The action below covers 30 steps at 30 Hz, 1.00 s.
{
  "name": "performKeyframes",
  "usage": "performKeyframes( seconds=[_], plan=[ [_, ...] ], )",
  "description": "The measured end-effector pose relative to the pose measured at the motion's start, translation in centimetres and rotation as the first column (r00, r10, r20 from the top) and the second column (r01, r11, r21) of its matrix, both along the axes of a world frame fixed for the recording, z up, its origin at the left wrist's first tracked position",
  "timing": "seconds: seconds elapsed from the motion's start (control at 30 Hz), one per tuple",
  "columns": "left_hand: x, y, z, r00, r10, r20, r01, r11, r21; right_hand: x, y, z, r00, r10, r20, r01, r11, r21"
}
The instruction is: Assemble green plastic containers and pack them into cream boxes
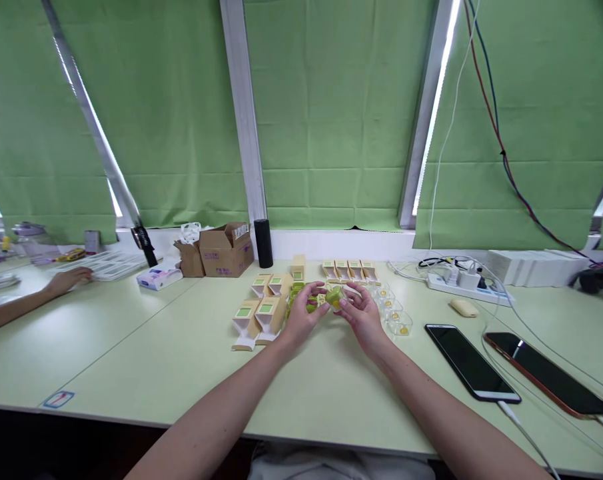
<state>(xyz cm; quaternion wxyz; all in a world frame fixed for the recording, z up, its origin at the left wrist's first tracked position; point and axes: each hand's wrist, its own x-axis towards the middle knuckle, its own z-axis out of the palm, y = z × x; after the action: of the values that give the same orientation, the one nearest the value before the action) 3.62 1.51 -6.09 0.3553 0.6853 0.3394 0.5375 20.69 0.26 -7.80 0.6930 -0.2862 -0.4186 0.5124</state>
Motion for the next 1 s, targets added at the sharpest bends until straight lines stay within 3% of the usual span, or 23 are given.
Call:
performKeyframes(
  seconds=[0.27, 0.6, 0.83, 1.0],
  plan=[
    [0.0, 0.1, -0.3, 0.999, 0.004, -0.049, -0.002, 0.999, 0.04, 0.0, -0.2, 0.2, 0.984, -0.089, 0.152, 0.079, 0.995, 0.067],
    [0.2, -0.3, -0.2, 0.991, 0.081, -0.106, -0.075, 0.995, 0.059, -0.1, -0.4, 0.3, 0.981, -0.047, 0.186, 0.03, 0.995, 0.095],
    [0.1, -0.5, -0.1, 0.97, 0.105, -0.219, -0.081, 0.99, 0.115, 0.5, 0.2, 0.4, 0.958, -0.255, 0.132, 0.245, 0.965, 0.088],
    [0.1, -0.9, 0.1, 0.926, 0.111, -0.36, -0.051, 0.984, 0.173, 0.5, 0.4, 0.3, 0.947, -0.294, 0.129, 0.285, 0.955, 0.082]
  ],
)
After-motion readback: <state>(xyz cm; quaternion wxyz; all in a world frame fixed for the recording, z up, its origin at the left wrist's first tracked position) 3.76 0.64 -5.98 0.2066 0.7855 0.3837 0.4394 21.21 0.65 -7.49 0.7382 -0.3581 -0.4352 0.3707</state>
